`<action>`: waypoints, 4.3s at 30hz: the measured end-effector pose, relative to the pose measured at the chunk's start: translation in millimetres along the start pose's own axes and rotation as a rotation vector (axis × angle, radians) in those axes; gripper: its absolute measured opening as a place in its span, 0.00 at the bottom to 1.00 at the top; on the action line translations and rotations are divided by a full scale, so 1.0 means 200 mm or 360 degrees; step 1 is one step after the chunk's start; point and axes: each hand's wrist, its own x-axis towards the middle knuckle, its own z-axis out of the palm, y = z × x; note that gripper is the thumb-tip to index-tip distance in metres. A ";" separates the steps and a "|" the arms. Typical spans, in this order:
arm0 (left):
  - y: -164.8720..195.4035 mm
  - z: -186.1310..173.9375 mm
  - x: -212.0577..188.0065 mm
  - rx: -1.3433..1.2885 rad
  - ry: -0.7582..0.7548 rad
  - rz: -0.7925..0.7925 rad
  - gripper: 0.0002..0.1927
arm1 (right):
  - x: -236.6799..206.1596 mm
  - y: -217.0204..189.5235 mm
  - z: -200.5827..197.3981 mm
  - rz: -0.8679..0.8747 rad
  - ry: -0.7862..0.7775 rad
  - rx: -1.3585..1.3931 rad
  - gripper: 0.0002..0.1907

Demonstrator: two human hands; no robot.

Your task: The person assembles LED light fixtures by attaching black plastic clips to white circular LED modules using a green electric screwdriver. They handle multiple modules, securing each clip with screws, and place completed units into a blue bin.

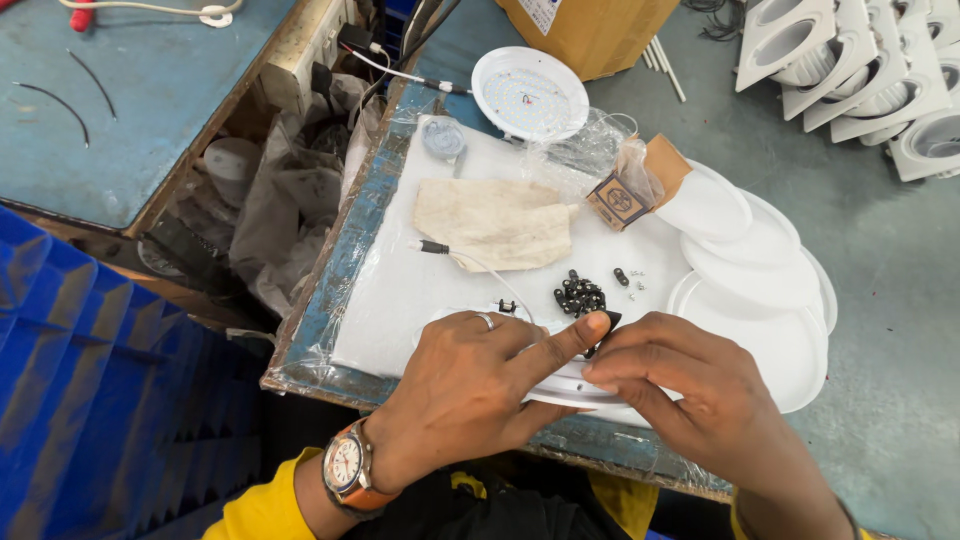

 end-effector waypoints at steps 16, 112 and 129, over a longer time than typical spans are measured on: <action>-0.20 -0.10 0.09 -0.0096 0.0414 -0.0269 0.40 | -0.38 0.74 0.44 0.1096 0.1083 0.0608 0.09; -0.12 0.01 0.01 -0.0190 0.0154 0.0137 0.39 | 0.08 0.53 0.15 0.0762 0.0907 0.1997 0.30; -0.08 -0.02 0.08 -0.0131 0.0084 0.0017 0.31 | 0.74 0.80 -0.70 -0.0209 0.1292 0.0856 0.41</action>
